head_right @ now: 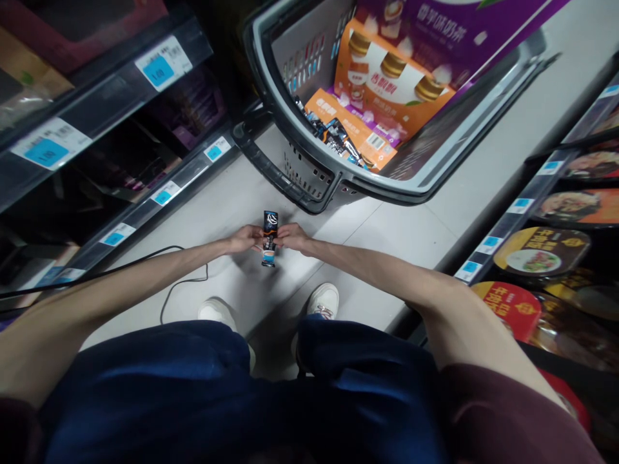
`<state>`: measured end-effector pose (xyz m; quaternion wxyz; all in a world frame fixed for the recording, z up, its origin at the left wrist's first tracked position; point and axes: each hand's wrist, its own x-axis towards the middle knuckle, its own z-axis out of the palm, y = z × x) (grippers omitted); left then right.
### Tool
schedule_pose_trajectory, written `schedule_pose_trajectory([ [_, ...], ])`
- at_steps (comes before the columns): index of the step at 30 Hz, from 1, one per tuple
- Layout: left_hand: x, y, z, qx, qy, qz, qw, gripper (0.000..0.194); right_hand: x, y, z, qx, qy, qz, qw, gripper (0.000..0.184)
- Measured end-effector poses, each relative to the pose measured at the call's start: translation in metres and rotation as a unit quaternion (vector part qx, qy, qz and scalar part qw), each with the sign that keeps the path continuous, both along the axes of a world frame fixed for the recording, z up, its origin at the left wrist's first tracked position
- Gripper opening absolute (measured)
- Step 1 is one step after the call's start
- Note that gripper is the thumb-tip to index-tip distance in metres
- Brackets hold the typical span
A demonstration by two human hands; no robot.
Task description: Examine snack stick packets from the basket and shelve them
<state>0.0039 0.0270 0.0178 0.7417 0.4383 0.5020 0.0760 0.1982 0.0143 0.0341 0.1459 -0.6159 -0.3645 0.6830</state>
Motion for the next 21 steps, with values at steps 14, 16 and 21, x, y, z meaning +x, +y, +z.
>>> schedule_pose_trajectory([
  [14, 0.003, -0.002, 0.008, 0.027, 0.010, -0.034, 0.999, 0.045, 0.003, 0.003, 0.002, -0.011, 0.023, 0.002, 1.000, 0.034],
  [16, 0.004, -0.002, 0.008, 0.034, 0.016, -0.044, 0.998, 0.043, 0.002, 0.002, 0.004, -0.016, 0.016, 0.003, 1.000, 0.031],
  [21, 0.004, -0.003, 0.006, 0.047, 0.001, -0.073, 0.996, 0.039, 0.004, 0.001, 0.008, -0.004, 0.016, 0.018, 1.000, 0.028],
])
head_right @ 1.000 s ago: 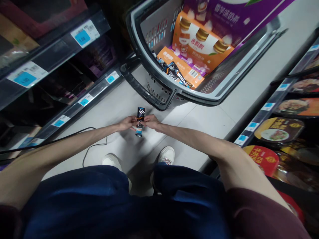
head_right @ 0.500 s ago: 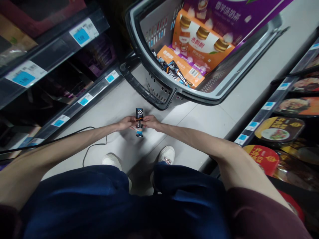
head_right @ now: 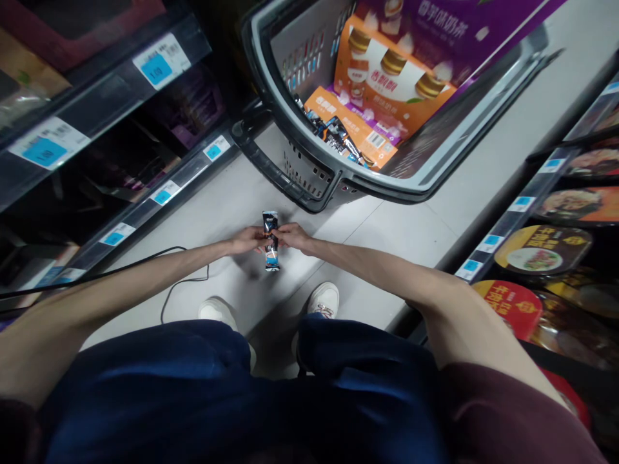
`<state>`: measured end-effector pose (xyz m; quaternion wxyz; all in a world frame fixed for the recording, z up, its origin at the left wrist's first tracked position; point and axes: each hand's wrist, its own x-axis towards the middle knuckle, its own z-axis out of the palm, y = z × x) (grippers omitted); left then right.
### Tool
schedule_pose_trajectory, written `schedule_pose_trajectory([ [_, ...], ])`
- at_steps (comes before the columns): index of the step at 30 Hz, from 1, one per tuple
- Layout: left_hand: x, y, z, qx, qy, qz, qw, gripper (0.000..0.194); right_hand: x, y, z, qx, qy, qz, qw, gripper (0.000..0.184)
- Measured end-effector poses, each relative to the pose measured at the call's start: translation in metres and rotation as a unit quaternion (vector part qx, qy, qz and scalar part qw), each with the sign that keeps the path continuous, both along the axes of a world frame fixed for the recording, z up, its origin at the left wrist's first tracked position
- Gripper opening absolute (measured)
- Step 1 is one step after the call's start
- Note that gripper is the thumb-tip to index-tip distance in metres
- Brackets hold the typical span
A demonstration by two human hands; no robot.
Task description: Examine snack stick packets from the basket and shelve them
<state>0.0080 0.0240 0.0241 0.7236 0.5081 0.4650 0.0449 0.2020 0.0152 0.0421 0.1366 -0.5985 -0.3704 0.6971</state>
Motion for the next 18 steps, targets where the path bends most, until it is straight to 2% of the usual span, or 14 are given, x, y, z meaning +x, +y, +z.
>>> schedule_pose_trajectory([
  [5, -0.0006, -0.0012, -0.0027, -0.004, -0.003, -0.008, 1.000, 0.036, -0.0010, 0.0001, 0.0008, -0.002, 0.006, 0.008, 1.000, 0.027],
  [12, 0.0012, -0.0006, -0.0053, -0.042, 0.036, 0.058, 0.997, 0.025, -0.0057, 0.0029, 0.0022, -0.020, -0.020, -0.002, 1.000, 0.014],
  [18, -0.0003, -0.0006, -0.0058, -0.022, 0.039, 0.046, 0.998, 0.024, -0.0036, 0.0003, 0.0001, -0.017, -0.003, 0.007, 1.000, 0.016],
])
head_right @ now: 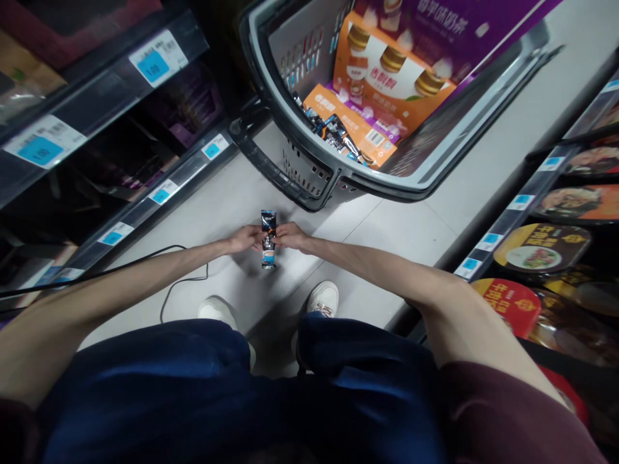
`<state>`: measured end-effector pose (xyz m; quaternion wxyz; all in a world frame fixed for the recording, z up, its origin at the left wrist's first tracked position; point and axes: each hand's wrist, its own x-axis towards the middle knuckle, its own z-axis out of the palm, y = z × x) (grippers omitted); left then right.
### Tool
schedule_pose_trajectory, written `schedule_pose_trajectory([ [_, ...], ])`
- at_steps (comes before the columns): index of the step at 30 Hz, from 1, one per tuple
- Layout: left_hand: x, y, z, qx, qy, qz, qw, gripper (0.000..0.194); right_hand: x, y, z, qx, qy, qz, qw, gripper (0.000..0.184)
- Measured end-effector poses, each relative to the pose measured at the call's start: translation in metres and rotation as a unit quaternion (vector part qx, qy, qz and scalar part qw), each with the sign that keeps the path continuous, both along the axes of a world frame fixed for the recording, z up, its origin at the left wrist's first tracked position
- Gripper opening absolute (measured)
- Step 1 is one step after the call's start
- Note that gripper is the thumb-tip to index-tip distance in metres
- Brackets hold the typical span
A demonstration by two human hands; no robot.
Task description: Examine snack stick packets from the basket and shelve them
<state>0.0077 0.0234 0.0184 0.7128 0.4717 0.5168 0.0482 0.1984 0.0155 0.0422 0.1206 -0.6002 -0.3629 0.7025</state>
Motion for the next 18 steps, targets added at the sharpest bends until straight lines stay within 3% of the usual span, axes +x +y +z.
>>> schedule_pose_trajectory([
  [11, -0.0025, -0.0003, 0.0001, 0.015, -0.008, -0.014, 1.000, 0.035, 0.0035, -0.0009, -0.0057, 0.014, 0.011, 0.015, 1.000, 0.023],
  [18, 0.0006, -0.0003, 0.0012, 0.002, -0.013, -0.003, 1.000, 0.038, 0.0034, -0.0003, -0.0010, 0.021, -0.004, 0.013, 1.000, 0.018],
])
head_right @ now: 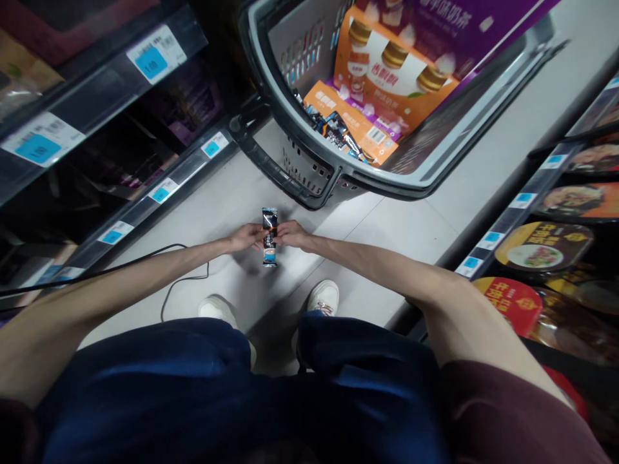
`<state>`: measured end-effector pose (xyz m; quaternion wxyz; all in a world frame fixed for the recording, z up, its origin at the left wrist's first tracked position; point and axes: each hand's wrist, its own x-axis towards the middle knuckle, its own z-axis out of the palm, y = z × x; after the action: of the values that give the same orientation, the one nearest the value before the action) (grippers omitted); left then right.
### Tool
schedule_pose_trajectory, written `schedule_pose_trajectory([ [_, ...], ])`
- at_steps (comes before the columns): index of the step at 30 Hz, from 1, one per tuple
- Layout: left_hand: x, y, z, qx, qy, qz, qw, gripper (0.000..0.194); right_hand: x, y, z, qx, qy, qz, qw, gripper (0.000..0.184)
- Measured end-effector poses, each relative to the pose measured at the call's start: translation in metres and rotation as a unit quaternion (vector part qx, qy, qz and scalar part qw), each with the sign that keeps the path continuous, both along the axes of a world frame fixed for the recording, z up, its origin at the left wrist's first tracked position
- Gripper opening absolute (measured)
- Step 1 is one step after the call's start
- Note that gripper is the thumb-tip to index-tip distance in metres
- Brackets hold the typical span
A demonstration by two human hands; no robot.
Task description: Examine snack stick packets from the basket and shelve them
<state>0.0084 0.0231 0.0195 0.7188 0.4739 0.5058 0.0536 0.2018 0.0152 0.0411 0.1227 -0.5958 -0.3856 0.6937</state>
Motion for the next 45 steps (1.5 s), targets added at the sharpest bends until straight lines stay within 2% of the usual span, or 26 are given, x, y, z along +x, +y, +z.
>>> schedule_pose_trajectory([
  [4, -0.001, 0.000, -0.001, -0.009, -0.009, 0.003, 1.000, 0.044, 0.001, 0.000, 0.000, 0.007, -0.003, 0.003, 1.000, 0.017],
  [11, -0.002, 0.000, -0.006, -0.004, -0.067, -0.003, 0.998, 0.050, 0.003, 0.003, -0.010, 0.025, 0.021, -0.010, 0.999, 0.021],
  [21, -0.003, -0.001, -0.009, 0.076, -0.042, -0.019, 0.996, 0.034, 0.002, 0.003, 0.001, 0.002, 0.044, 0.032, 0.998, 0.036],
  [27, 0.004, -0.002, -0.007, 0.047, -0.083, 0.000, 0.995, 0.042, 0.001, 0.003, -0.009, 0.003, 0.047, -0.020, 0.999, 0.029],
  [32, 0.008, -0.005, 0.002, 0.052, -0.067, 0.047, 0.995, 0.056, 0.004, 0.007, -0.019, 0.015, -0.034, -0.050, 0.998, 0.021],
  [37, 0.008, -0.008, -0.001, 0.116, -0.031, -0.005, 0.993, 0.052, 0.002, 0.009, -0.015, -0.006, -0.056, -0.080, 0.995, 0.017],
  [41, 0.007, -0.010, -0.010, 0.114, -0.021, -0.007, 0.993, 0.045, 0.000, 0.007, -0.013, 0.004, -0.057, -0.065, 0.996, 0.016],
  [45, 0.006, -0.008, -0.009, 0.073, -0.019, 0.013, 0.997, 0.039, 0.000, 0.004, -0.009, 0.006, -0.016, -0.055, 0.998, 0.032],
])
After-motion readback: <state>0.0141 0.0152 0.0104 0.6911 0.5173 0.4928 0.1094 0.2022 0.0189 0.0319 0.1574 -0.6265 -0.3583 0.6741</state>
